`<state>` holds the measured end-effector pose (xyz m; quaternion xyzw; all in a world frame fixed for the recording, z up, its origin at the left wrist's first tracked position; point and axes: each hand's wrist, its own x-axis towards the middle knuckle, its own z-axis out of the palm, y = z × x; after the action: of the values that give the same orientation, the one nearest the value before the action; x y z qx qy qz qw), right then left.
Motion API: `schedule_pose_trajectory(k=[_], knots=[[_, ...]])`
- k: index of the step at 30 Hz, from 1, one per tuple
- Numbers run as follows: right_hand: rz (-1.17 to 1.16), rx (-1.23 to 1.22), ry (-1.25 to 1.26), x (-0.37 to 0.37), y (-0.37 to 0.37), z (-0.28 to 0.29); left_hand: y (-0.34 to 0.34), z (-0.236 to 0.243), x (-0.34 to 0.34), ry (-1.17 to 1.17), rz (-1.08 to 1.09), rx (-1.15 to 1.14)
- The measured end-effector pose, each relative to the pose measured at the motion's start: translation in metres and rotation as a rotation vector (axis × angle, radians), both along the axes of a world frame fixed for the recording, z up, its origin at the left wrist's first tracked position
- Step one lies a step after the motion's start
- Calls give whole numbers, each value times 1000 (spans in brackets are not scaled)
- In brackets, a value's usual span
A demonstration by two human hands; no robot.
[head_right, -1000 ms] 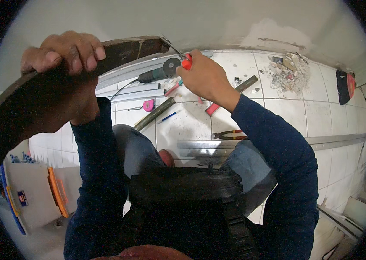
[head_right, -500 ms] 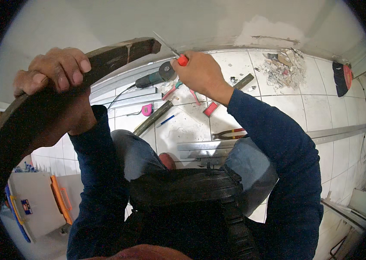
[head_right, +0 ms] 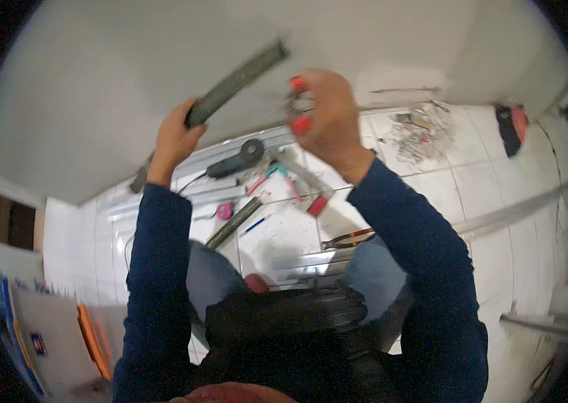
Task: The person trims the end of a metal profile using pincers and cuts notches along its edges using shears.
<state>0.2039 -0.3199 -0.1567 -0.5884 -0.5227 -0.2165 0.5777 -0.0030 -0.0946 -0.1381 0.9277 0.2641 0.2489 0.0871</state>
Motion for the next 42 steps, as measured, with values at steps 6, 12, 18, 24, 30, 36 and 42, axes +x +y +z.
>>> schedule_pose_trajectory(k=[6, 12, 18, 24, 30, 36, 42], knots=[[-12, -515, -241, 4, 5, -25, -32, 2, 25, 334, -146, 361], [99, -445, -26, -13, -2, -26, -75, 47, 18, 150, -162, 594], [295, -353, 276, -26, -6, -10, -76, 37, 25, -847, -259, -97], [480, -342, 445, -50, -3, -8, -101, 34, 36, -1093, -223, -986], [465, -144, 578, -21, -10, 8, -52, 42, 5, -1278, -185, -760], [310, -744, 882, -12, -11, -13, -50, 42, -13, -1233, -351, -660], [384, -631, 223, -4, 19, -68, -34, 38, -20, -1202, -356, -577]])
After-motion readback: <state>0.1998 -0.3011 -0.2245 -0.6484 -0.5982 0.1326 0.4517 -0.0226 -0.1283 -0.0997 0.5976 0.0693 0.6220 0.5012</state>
